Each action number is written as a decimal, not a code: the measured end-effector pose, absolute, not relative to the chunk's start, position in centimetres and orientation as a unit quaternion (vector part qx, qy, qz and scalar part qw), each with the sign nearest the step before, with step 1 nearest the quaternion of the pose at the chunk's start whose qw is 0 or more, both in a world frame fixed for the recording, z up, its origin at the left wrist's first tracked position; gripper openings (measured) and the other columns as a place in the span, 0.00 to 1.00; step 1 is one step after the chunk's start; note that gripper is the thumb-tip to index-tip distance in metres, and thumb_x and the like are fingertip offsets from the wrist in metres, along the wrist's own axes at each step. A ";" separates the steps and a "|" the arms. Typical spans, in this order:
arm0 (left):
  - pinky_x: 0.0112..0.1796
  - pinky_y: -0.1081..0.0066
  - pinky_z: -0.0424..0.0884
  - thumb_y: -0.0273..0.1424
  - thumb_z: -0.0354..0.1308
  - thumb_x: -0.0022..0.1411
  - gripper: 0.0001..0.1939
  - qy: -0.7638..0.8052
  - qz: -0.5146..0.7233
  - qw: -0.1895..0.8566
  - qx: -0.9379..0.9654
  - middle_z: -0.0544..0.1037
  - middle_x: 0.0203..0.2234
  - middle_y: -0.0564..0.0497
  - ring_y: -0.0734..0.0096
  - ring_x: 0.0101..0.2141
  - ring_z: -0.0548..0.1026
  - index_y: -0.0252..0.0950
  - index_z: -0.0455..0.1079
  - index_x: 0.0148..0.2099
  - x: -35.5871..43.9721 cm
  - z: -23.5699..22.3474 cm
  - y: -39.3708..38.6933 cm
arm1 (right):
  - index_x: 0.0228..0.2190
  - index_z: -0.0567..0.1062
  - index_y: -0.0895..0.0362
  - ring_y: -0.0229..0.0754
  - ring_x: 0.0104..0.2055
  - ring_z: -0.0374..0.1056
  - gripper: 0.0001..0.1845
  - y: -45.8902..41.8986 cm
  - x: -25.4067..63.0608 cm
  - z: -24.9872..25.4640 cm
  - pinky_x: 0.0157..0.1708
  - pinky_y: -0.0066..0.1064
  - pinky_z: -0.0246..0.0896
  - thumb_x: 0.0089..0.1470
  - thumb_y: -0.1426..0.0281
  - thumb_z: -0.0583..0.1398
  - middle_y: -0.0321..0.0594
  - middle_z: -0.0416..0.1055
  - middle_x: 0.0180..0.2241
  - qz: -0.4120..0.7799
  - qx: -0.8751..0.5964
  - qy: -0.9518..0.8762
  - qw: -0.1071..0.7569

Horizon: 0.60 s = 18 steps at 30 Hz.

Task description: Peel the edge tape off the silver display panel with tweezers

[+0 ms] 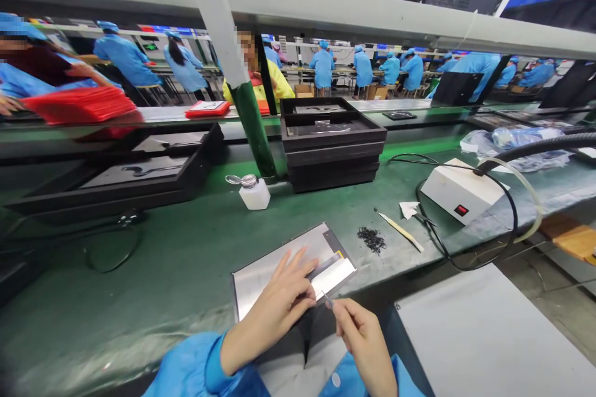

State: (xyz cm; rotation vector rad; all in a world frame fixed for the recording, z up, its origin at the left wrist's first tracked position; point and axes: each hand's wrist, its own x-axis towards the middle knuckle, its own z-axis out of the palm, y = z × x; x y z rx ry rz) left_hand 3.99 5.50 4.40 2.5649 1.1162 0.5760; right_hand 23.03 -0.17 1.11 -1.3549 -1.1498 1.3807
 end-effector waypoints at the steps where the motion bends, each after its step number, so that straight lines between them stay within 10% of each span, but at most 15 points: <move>1: 0.61 0.39 0.55 0.20 0.55 0.63 0.08 0.384 0.200 0.137 0.891 0.70 0.59 0.45 0.49 0.65 0.52 0.37 0.70 0.35 4.0 4.4 5.3 | 0.30 0.76 0.58 0.33 0.18 0.47 0.29 -0.3 22.9 0.7 0.18 0.28 0.40 0.51 0.43 0.59 0.28 0.57 0.18 0.543 -0.553 -0.464 0.429; 18: 0.62 0.44 0.54 0.21 0.51 0.65 0.07 0.344 0.170 0.133 0.914 0.63 0.64 0.44 0.54 0.67 0.47 0.37 0.66 0.37 4.8 3.1 6.4 | 0.23 0.66 0.54 0.30 0.17 0.39 0.30 -0.5 22.4 -1.7 0.16 0.27 0.32 0.45 0.40 0.62 0.24 0.48 0.17 0.604 -0.519 -0.456 0.397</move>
